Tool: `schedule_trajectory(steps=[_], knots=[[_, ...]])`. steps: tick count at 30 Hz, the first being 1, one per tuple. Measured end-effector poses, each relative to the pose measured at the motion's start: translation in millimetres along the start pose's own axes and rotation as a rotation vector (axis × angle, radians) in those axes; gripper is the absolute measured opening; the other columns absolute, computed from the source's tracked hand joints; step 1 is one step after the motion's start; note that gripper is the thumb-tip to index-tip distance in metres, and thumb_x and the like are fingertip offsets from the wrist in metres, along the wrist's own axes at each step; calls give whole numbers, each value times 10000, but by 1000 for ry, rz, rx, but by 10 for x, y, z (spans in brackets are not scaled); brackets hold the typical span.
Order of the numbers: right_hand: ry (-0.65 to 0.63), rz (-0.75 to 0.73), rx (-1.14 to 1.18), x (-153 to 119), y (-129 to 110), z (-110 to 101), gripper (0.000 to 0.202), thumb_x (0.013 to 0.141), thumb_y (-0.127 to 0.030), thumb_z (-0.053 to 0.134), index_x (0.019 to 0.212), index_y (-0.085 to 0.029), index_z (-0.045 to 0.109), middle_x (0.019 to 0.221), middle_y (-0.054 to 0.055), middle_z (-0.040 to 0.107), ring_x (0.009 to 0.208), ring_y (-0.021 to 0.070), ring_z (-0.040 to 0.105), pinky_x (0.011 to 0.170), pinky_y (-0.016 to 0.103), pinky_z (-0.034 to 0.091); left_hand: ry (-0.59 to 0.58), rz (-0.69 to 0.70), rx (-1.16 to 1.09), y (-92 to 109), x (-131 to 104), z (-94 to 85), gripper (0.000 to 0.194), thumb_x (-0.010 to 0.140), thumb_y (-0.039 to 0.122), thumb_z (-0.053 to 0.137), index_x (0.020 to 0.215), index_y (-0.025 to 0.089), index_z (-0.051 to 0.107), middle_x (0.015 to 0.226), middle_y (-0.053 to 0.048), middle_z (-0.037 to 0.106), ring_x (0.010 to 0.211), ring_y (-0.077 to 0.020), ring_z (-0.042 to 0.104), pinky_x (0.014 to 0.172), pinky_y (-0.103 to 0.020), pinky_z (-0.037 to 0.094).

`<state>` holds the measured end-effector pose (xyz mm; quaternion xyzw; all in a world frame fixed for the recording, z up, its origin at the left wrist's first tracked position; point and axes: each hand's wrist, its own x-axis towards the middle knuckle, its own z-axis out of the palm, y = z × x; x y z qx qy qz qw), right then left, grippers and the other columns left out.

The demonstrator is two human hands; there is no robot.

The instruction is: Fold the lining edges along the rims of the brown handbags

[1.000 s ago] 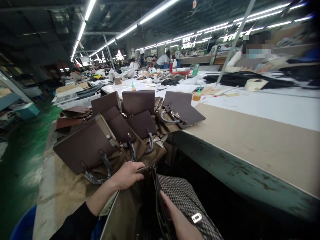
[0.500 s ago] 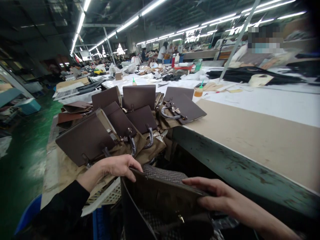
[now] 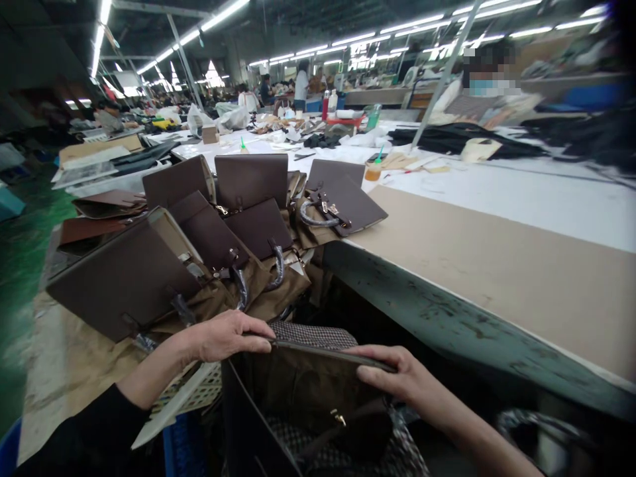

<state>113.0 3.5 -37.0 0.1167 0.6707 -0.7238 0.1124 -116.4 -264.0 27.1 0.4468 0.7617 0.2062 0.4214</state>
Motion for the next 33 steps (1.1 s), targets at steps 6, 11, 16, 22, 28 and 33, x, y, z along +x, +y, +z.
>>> schedule_trajectory(steps=[6,11,16,22,28,33], knots=[[175,-56,-143,75,-7,68,446,812,-530,656,1118,-214,727,973,49,747,925,255,663,822,327,551,18,-16,78,-15,104,-13,360,913,522,504,1078,278,710,849,46,673,805,-150,578,744,-234,376],[211,-47,-108,102,-6,65,432,804,-559,651,1039,-212,755,909,43,741,827,218,659,734,285,546,-5,9,72,-70,204,-24,403,917,566,464,953,241,700,765,47,593,743,-135,525,690,-231,355],[221,-5,-52,125,-5,55,415,780,-544,684,972,-184,758,846,39,728,770,201,651,693,276,538,-21,0,37,-105,248,-25,416,908,576,471,929,223,691,756,40,577,742,-141,510,681,-239,352],[149,-13,44,166,31,17,356,769,-476,729,970,-181,740,859,23,728,755,171,648,700,257,520,-15,11,-134,-92,251,24,384,903,525,506,933,185,681,806,19,587,789,-159,509,709,-247,379],[57,34,56,138,-24,-45,382,711,-403,800,1006,-175,716,829,6,719,707,148,627,654,242,494,-14,19,-135,-123,258,34,396,901,535,502,930,183,681,823,15,594,814,-174,512,738,-254,376],[-48,-5,37,42,-86,-100,410,812,-464,697,1092,-165,707,962,42,722,846,176,643,784,276,488,-7,2,-148,-183,234,38,407,901,548,505,946,184,681,877,11,622,877,-191,541,772,-257,375]])
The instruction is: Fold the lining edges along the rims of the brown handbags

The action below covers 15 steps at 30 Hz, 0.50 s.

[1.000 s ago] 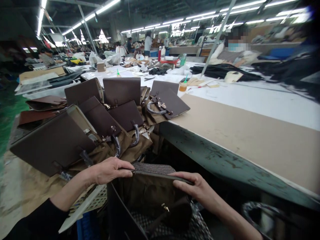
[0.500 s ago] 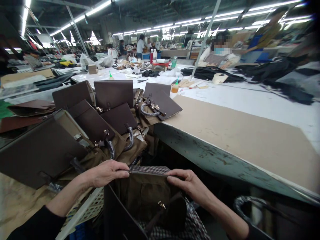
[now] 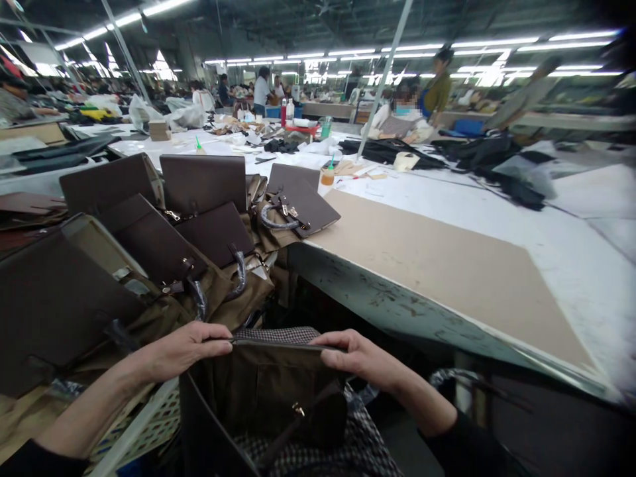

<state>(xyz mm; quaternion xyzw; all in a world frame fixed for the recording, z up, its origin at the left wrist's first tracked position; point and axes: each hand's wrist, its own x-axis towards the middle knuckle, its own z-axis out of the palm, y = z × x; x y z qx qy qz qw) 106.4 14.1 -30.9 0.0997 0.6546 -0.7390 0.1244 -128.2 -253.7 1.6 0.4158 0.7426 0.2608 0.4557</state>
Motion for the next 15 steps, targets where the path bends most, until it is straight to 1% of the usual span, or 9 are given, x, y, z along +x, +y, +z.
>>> schedule_trajectory(steps=[3,6,8,11,15], knots=[[-31,4,16,-39,-16,34,405,877,-495,603,1020,-136,725,893,49,716,843,192,637,814,315,481,-4,1,-8,-1,-11,5,402,902,545,510,948,185,683,886,11,630,888,-192,547,782,-261,377],[15,-6,20,-57,-26,99,365,895,-466,585,879,-131,731,851,36,703,795,172,613,791,303,463,-2,9,-6,12,-18,6,393,906,534,512,951,184,686,887,11,629,886,-188,544,785,-264,379],[49,-9,26,-66,-24,134,341,896,-440,591,823,-133,723,832,28,700,760,158,597,765,288,450,-7,10,-11,9,-21,7,387,906,529,517,952,184,687,890,11,632,886,-187,546,787,-266,380],[79,-5,37,-79,-2,163,328,889,-428,602,789,-138,719,803,24,700,735,157,592,731,280,441,-12,4,-17,-13,-13,11,387,897,537,529,944,187,689,885,12,637,879,-187,553,782,-268,385],[135,2,64,-91,71,208,308,862,-438,640,815,-149,736,789,22,715,718,164,608,696,270,443,-14,5,-21,-18,13,16,388,895,541,531,950,191,689,904,9,652,891,-194,569,783,-272,391]])
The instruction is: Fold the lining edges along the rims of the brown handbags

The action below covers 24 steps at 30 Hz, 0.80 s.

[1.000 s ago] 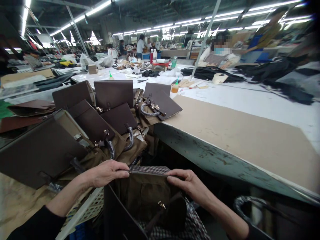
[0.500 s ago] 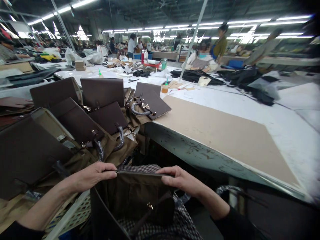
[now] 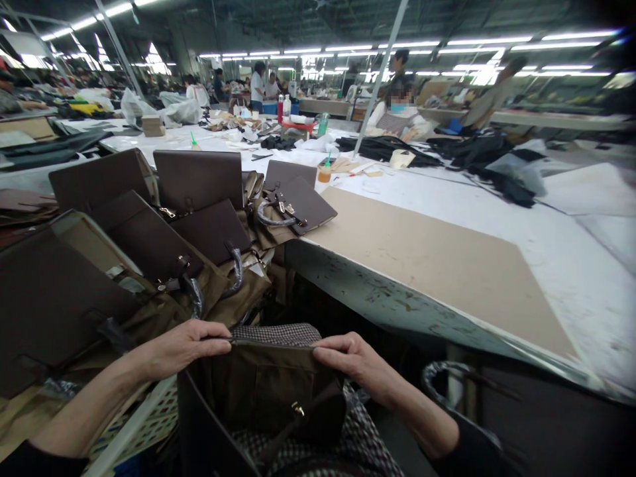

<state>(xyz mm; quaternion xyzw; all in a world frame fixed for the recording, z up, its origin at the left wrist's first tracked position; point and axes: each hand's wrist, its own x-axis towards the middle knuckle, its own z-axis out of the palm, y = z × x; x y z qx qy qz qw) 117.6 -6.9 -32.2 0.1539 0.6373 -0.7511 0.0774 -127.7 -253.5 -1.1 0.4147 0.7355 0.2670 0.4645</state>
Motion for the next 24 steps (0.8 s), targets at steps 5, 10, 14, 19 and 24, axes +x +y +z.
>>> schedule_trajectory(steps=[5,10,14,19,24], knots=[[172,-32,-4,-22,142,87,311,835,-461,671,910,-173,759,802,26,727,722,175,616,672,269,453,1,-2,11,27,18,8,382,889,534,540,936,185,687,880,10,652,876,-194,575,782,-271,406],[191,-51,-42,-24,167,106,325,829,-464,675,968,-177,735,817,24,705,725,168,602,653,265,455,60,1,95,50,40,18,388,907,535,489,963,195,668,938,-1,683,931,-213,604,824,-280,428],[101,-49,-91,2,91,114,276,822,-411,690,937,-160,707,780,1,665,676,128,563,607,228,425,132,61,324,301,68,81,312,891,436,553,1151,271,602,1126,-7,668,1047,-230,592,912,-311,404],[109,-47,-78,21,72,138,290,778,-394,724,938,-152,710,744,-3,654,643,127,551,586,232,426,74,213,338,784,225,353,308,830,331,647,1127,297,574,1112,6,654,998,-213,585,875,-309,406],[159,-86,-74,7,169,111,256,792,-373,716,953,-173,720,789,5,674,693,145,579,612,239,454,70,287,287,938,470,595,111,837,293,643,928,250,596,924,24,658,860,-177,576,763,-283,400]])
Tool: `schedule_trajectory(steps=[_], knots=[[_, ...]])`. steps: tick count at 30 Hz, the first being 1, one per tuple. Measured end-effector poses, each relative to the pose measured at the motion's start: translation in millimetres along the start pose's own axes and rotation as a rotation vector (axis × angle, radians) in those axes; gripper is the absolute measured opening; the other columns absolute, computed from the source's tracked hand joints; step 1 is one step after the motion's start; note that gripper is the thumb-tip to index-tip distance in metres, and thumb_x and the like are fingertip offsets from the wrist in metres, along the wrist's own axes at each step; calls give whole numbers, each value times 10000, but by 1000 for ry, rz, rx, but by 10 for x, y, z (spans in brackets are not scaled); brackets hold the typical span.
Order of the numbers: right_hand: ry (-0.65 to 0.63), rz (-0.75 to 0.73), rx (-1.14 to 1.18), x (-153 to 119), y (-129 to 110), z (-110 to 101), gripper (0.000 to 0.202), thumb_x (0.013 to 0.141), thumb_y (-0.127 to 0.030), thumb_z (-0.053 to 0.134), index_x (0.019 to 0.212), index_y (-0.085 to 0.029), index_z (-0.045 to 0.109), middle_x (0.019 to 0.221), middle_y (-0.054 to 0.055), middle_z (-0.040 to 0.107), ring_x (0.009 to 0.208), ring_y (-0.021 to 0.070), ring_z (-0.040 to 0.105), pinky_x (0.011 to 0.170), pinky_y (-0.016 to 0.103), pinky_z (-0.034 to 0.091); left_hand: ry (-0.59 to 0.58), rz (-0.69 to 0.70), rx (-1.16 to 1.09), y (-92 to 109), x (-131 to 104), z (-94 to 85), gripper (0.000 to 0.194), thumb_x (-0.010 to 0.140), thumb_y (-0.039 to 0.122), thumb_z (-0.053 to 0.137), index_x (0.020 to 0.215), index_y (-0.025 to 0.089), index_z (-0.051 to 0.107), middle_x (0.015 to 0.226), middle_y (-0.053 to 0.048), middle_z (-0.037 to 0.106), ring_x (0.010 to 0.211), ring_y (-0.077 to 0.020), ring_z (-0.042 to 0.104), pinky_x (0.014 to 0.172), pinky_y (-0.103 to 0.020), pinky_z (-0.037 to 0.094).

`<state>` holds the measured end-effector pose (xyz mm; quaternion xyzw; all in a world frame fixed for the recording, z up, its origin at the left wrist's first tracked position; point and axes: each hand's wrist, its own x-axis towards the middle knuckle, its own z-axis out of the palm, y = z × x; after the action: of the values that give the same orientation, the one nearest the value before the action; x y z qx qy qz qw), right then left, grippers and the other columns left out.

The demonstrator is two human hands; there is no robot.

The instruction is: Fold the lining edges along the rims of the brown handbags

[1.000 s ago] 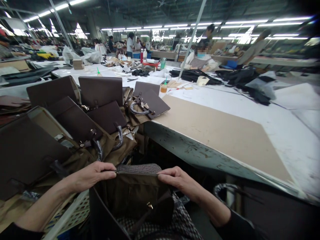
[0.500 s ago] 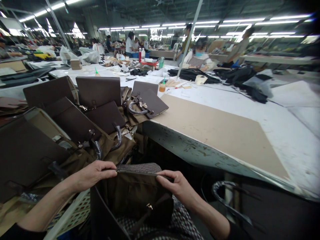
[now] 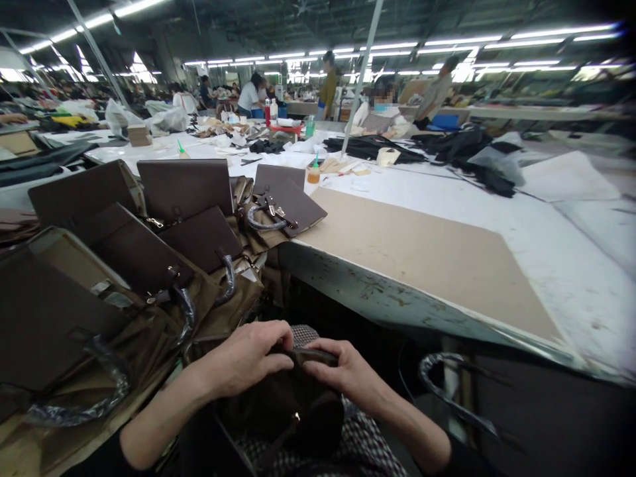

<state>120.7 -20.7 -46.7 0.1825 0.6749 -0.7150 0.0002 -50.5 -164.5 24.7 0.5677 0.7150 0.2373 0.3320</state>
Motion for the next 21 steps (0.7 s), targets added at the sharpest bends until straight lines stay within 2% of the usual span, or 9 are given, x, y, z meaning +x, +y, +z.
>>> schedule_trajectory(steps=[4,10,13,17,21], knots=[[29,-41,-8,19,47,16,216,803,-321,703,968,-183,723,839,12,695,750,162,614,660,249,476,23,10,45,-9,73,122,109,830,281,668,890,251,582,891,43,650,837,-164,577,726,-275,378],[-19,-27,2,-26,-30,-17,226,795,-295,696,981,-168,702,842,20,682,752,171,598,662,267,463,74,32,80,-2,86,233,89,855,291,656,837,232,592,881,28,642,827,-159,584,731,-274,392],[-75,7,-56,-101,-81,-104,208,804,-276,680,992,-186,678,841,4,663,740,157,565,636,250,437,89,73,32,-16,84,255,77,883,302,628,854,232,642,936,7,658,864,-163,596,775,-272,415],[-86,1,-183,-176,-105,-184,165,842,-279,634,968,-181,675,812,-4,635,727,145,523,624,245,399,87,113,-56,-39,86,257,90,887,282,629,843,223,681,980,2,679,910,-155,613,827,-261,431],[-94,24,-85,-184,-87,-159,187,848,-285,629,979,-165,687,768,-13,605,672,118,479,587,234,359,40,155,-136,-40,93,236,103,864,229,659,767,202,679,1057,5,682,980,-154,617,892,-262,433]])
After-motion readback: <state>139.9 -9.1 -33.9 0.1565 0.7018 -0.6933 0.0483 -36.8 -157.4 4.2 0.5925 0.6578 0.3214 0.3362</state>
